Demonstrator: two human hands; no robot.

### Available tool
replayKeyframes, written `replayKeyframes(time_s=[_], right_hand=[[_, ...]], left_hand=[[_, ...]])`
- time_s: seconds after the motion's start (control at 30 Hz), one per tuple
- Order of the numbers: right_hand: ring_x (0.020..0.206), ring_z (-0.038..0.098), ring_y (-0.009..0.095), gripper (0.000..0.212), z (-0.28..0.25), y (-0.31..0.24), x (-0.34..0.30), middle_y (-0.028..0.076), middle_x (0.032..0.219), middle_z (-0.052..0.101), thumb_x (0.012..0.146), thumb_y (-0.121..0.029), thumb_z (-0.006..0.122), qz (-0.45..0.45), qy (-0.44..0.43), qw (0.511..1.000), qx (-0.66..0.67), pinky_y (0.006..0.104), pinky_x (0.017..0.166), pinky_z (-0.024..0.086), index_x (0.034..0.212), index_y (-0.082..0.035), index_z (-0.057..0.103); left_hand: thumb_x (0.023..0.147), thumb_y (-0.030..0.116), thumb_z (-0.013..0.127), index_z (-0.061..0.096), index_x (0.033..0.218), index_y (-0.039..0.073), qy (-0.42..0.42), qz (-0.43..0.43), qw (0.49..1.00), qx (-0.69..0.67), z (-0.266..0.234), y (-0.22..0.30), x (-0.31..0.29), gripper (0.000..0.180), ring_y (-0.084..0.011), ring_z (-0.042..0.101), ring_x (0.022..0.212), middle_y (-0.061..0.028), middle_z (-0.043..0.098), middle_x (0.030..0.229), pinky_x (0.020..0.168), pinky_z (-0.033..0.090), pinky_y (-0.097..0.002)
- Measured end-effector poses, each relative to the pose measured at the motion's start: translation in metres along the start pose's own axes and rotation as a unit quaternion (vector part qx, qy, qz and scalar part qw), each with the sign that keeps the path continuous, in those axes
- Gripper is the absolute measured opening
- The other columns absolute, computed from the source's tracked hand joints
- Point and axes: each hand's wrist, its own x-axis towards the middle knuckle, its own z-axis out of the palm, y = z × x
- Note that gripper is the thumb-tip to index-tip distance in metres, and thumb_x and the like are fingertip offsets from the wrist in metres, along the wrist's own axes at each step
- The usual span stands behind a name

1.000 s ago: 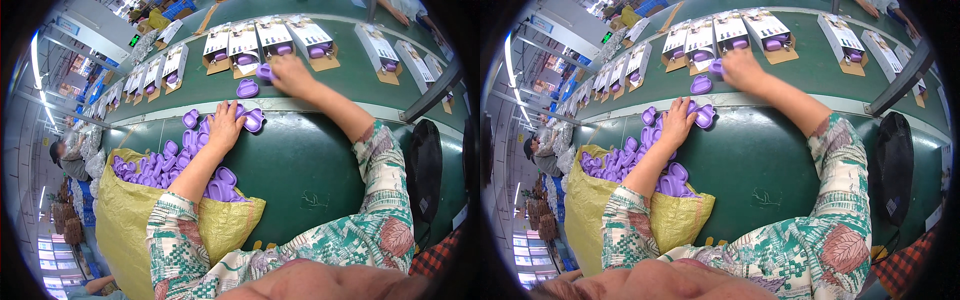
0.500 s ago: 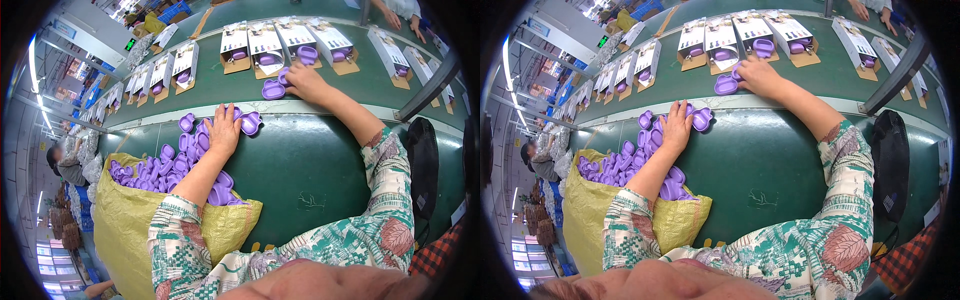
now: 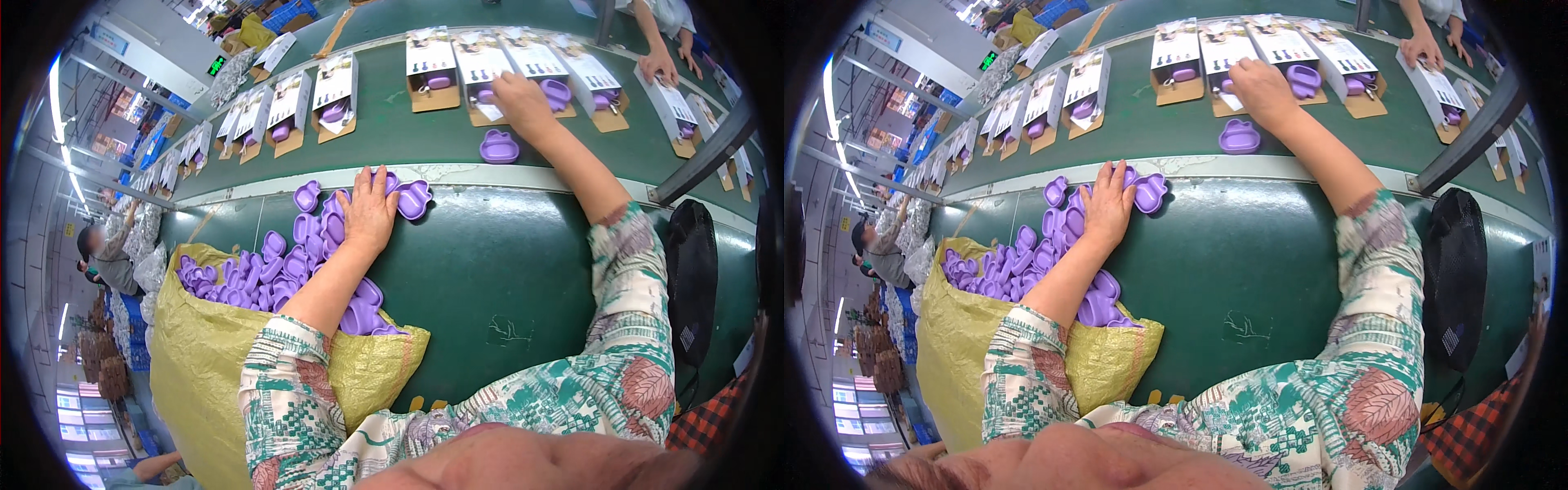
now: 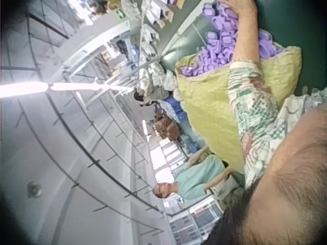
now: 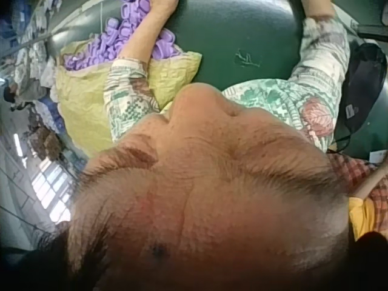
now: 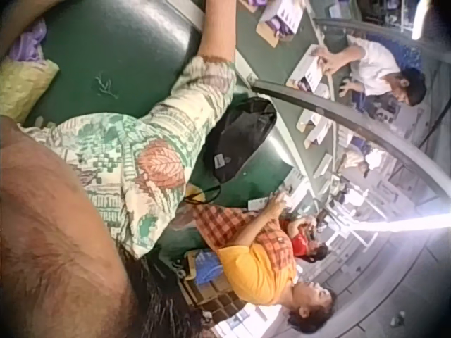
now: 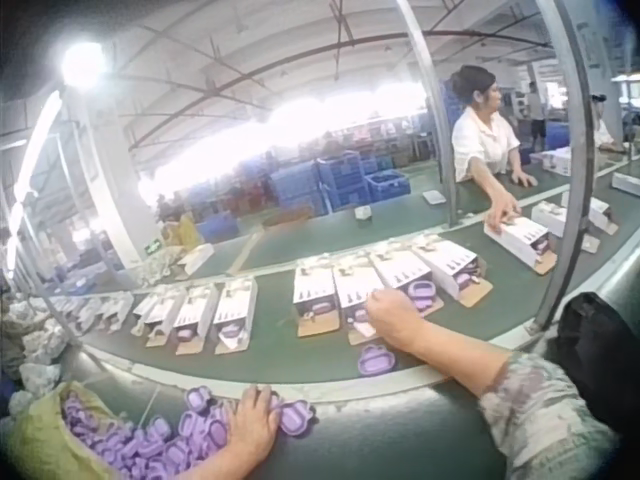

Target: The person picks up purple silicone items from a pile and places them into cardboard boxes on a conveyor belt. They handle the items by hand, sometimes turning them over or moving them aside before inserting them into the boxes.

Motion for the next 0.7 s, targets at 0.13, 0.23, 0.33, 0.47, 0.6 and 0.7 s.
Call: replayKeyframes(time_s=[0.13, 0.23, 0.33, 0.47, 0.6, 0.7], right_hand=[[0.083, 0.061, 0.032, 0.03, -0.069, -0.044, -0.023, 0.015, 0.083, 0.059, 0.073, -0.031, 0.069, 0.013, -0.34, 0.94, 0.043, 0.044, 0.07, 0.048, 0.079, -0.003, 0.061], [0.09, 0.058, 0.03, 0.011, -0.06, -0.036, -0.047, 0.013, 0.085, 0.06, 0.075, -0.014, 0.062, -0.067, -0.265, 0.962, -0.008, 0.042, 0.073, 0.048, 0.079, -0.004, 0.061], [0.093, 0.056, 0.029, 0.007, -0.056, -0.029, -0.041, 0.012, 0.087, 0.06, 0.075, -0.005, 0.056, -0.102, -0.19, 0.976, -0.013, 0.0413, 0.074, 0.048, 0.079, -0.004, 0.061], [0.094, 0.056, 0.029, 0.008, -0.018, -0.011, 0.0, 0.011, 0.088, 0.06, 0.075, -0.003, 0.055, -0.152, -0.111, 0.982, -0.007, 0.0403, 0.075, 0.048, 0.08, -0.004, 0.06], [0.088, 0.059, 0.03, 0.007, 0.021, 0.034, 0.046, 0.011, 0.084, 0.06, 0.073, -0.005, 0.059, -0.09, -0.153, 0.981, -0.083, 0.0392, 0.072, 0.05, 0.08, -0.005, 0.061], [0.087, 0.059, 0.031, 0.012, 0.014, 0.041, 0.046, 0.011, 0.088, 0.06, 0.073, -0.007, 0.059, -0.018, -0.019, 0.992, -0.121, 0.0406, 0.07, 0.05, 0.085, -0.005, 0.059]], left_hand=[[0.093, 0.038, 0.046, 0.034, 0.14, 0.011, -0.001, 0.008, 1.0, -0.003, -0.007, 0.003, 0.0, 0.055, -0.0333, 0.029, 0.135, -0.0179, 0.031, 0.144, 0.104, 0.019, -0.0649], [0.093, 0.038, 0.046, 0.034, 0.14, 0.011, 0.0, 0.003, 1.0, -0.014, -0.004, 0.001, -0.001, 0.055, -0.0335, 0.029, 0.134, -0.0177, 0.031, 0.143, 0.103, 0.019, -0.0655], [0.093, 0.038, 0.047, 0.034, 0.14, 0.012, 0.003, 0.007, 1.0, 0.0, -0.001, 0.002, 0.001, 0.055, -0.0332, 0.029, 0.134, -0.0175, 0.032, 0.143, 0.103, 0.019, -0.0657], [0.093, 0.038, 0.047, 0.035, 0.139, 0.012, 0.01, 0.004, 1.0, -0.011, -0.002, -0.001, -0.001, 0.055, -0.0331, 0.03, 0.134, -0.0176, 0.033, 0.142, 0.103, 0.019, -0.0657], [0.093, 0.038, 0.047, 0.035, 0.139, 0.012, 0.01, 0.008, 1.0, -0.011, 0.002, 0.002, 0.001, 0.055, -0.0328, 0.03, 0.134, -0.0174, 0.033, 0.142, 0.103, 0.019, -0.0655], [0.093, 0.038, 0.047, 0.036, 0.139, 0.012, 0.008, 0.01, 1.0, -0.015, -0.002, 0.008, 0.001, 0.054, -0.0332, 0.03, 0.134, -0.0174, 0.033, 0.142, 0.104, 0.019, -0.0644]])
